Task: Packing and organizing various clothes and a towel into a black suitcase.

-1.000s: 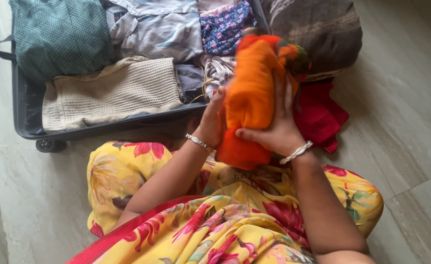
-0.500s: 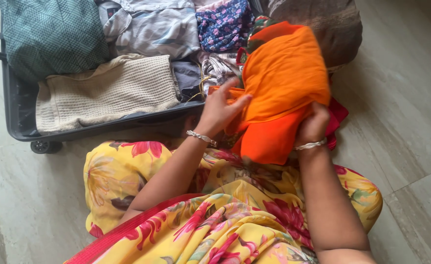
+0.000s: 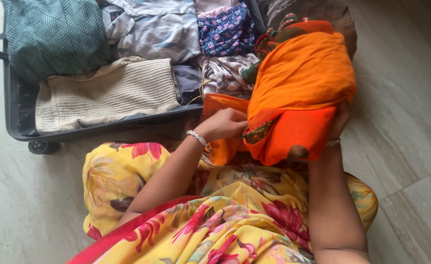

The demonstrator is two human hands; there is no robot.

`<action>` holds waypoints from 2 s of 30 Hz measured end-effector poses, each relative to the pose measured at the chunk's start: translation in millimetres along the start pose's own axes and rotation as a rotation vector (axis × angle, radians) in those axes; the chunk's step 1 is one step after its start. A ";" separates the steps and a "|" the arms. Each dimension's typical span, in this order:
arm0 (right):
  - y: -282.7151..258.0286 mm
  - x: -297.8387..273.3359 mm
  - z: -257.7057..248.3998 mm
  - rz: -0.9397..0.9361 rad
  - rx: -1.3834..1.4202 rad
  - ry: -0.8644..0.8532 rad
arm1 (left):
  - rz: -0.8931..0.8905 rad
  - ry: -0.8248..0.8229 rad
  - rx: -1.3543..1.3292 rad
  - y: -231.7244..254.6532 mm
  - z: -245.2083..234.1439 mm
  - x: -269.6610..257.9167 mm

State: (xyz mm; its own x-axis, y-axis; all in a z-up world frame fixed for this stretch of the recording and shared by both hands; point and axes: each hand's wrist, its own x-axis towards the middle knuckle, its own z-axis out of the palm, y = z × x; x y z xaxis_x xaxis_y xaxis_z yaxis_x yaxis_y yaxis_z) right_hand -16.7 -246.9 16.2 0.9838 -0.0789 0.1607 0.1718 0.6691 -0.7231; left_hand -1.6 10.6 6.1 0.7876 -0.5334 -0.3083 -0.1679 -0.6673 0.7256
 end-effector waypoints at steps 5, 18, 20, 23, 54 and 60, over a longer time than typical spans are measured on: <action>2.5 -6.8 6.6 0.022 0.019 -0.007 | -0.054 -0.256 -1.841 -42.1 46.9 35.2; 16.5 -12.5 18.0 -0.066 -0.226 -0.013 | 0.132 0.372 -0.933 -7.5 37.4 18.0; 23.6 -13.1 26.3 -0.306 -0.487 0.002 | 0.067 0.691 -1.047 -31.6 57.8 36.9; 34.4 -2.9 32.8 -0.471 -0.644 0.011 | 0.287 0.410 -1.653 5.7 45.8 -6.1; -104.0 65.2 -139.5 -0.272 0.049 0.499 | 0.155 -0.102 -1.347 -46.1 -59.3 -80.3; -77.8 76.6 -178.6 -0.600 -0.086 0.656 | 0.554 -0.170 -1.721 -92.6 -55.5 -63.1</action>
State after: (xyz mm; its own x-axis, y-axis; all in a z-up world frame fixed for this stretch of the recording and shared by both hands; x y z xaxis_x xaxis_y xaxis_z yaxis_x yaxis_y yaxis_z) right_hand 54.4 -437.0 -35.2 0.5536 -0.8225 0.1307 0.6442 0.3234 -0.6931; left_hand -2.9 135.0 -7.5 0.7790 -0.5974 0.1906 0.4587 0.7501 0.4764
